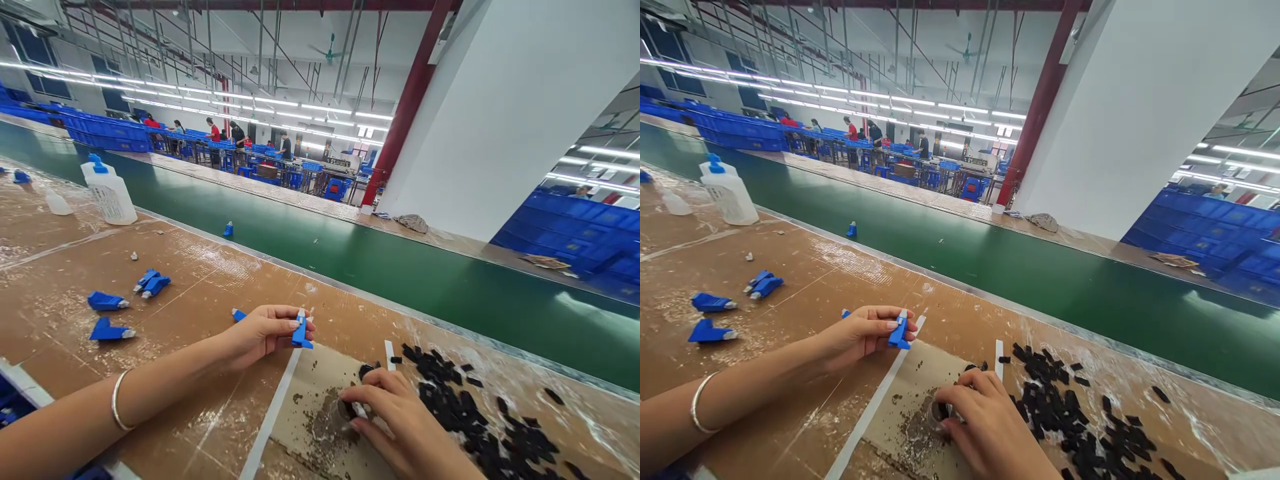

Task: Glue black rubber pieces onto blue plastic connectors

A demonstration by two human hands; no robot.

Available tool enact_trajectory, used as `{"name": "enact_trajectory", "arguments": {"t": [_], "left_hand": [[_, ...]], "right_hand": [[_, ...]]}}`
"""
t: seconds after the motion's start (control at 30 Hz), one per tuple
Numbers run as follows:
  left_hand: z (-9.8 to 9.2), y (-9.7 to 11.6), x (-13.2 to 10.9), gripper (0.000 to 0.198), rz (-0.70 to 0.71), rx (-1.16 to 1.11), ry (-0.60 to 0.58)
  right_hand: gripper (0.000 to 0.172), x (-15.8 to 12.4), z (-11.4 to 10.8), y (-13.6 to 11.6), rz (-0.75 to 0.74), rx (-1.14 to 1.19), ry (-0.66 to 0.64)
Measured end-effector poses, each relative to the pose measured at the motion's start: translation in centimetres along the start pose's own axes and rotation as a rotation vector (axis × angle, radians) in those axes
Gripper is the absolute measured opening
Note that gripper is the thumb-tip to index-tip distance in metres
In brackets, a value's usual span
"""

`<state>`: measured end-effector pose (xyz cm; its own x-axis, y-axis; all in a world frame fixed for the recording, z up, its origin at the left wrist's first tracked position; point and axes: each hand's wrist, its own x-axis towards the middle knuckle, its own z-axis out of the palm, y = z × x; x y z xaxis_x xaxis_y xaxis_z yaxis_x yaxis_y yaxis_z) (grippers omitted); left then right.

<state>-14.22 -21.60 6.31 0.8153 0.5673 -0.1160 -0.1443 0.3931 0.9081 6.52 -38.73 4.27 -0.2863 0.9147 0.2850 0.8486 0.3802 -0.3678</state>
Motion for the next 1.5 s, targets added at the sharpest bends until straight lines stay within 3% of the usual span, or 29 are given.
{"name": "enact_trajectory", "arguments": {"t": [0.1, 0.23, 0.37, 0.43, 0.5, 0.67, 0.77, 0.87, 1.0, 1.1, 1.3, 1.5], "left_hand": [[0.0, -0.3, 0.0, 0.028, -0.052, -0.059, -0.04], [-0.1, -1.0, 0.1, 0.033, -0.041, -0.025, -0.042], [0.1, -1.5, -0.4, 0.028, 0.196, 0.395, 0.043], [0.5, -1.7, -0.8, 0.02, 0.328, 0.685, 0.046], [0.9, -1.8, -1.1, 0.017, 0.347, 0.816, 0.029], [1.2, -2.1, -0.8, 0.022, 0.136, 0.419, -0.064], [1.0, -2.0, -0.6, 0.036, 0.046, 0.317, -0.085], [1.0, -1.7, -0.5, 0.05, -0.014, 0.279, -0.041], [1.2, -1.5, -0.6, 0.046, -0.056, 0.165, 0.018], [1.1, -1.4, -0.5, 0.046, -0.099, 0.097, 0.038], [0.9, -0.5, -0.7, 0.051, -0.174, 0.032, 0.001], [1.0, -0.4, -0.6, 0.053, -0.14, 0.073, -0.022]], "right_hand": [[0.029, 0.1, 0.0, -0.1, 0.006, 0.019, -0.002], [0.024, 0.3, -0.4, -0.4, 0.158, 0.229, -0.009], [0.015, 0.5, -0.5, -0.6, 0.321, 0.583, 0.086], [0.018, 0.5, -0.5, -0.6, 0.38, 0.745, 0.163], [0.025, 0.6, -0.4, -0.6, 0.436, 0.891, 0.229], [0.033, 1.0, 0.0, -0.9, 0.525, 1.183, 0.322], [0.032, 1.0, 0.2, -0.7, 0.525, 1.248, 0.32], [0.027, 0.8, 0.1, -0.4, 0.493, 1.12, 0.267], [0.017, 0.4, -0.3, -0.3, 0.373, 0.582, 0.136], [0.02, 0.1, -0.7, -0.6, 0.258, 0.303, 0.047], [0.026, 0.1, -1.1, -0.8, 0.119, 0.071, -0.039], [0.025, 0.2, -0.8, -0.9, 0.044, -0.012, -0.036]]}}
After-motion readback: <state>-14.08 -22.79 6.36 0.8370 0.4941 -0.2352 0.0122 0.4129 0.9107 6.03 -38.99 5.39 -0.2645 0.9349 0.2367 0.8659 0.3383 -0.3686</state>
